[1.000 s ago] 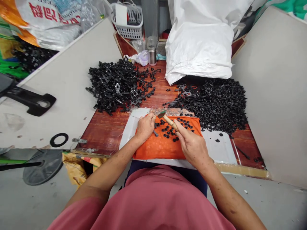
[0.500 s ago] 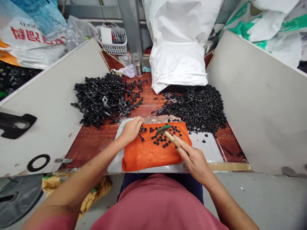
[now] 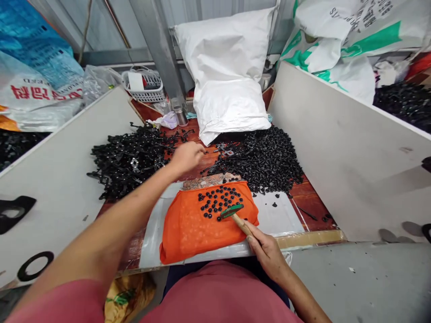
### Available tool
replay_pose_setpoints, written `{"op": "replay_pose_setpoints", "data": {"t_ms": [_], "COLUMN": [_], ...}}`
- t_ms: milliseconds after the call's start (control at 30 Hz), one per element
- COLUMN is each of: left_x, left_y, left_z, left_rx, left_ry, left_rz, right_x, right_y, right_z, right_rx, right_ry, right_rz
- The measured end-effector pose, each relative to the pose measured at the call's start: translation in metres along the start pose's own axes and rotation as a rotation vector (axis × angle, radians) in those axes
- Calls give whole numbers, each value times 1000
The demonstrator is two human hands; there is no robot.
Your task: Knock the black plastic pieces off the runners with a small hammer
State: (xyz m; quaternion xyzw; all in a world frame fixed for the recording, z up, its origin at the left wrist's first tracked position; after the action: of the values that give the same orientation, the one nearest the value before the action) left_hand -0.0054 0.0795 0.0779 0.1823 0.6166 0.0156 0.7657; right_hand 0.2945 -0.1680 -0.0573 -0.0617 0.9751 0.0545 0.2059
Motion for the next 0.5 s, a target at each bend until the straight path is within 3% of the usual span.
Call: {"op": "replay_pose_setpoints", "data": {"t_ms": [100,200,333,500], "left_x": [66,101,113,104], "left_y": [12,26,44,57], "left_z": [42,62,59,38], "left_rx": [-27,-77,-125,-211], "left_ry": [-50,-71,-155,-338], "left_rz": [-77,-84,-88,-53], "right_x": [0,0,1,-1], "right_y": [0,0,1,4], "right_z": [-2,-5,-9,-14], "right_rx": [5,22,39,25], "right_ry": [9,3,-3,29], "right_rz": [-29,-20,-18,-46]}}
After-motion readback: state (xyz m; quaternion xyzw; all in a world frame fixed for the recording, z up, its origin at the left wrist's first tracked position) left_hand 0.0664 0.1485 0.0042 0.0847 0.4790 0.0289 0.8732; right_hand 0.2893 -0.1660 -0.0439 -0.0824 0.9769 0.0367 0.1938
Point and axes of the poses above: each hand's wrist, its own y-axis towards the middle knuckle, its own x-axis out of the palm, z = x × y, the point moved 2 cm from there along y, towards the middle knuckle, and after that the axes turned 11 degrees about z, right-handed, at the moved point
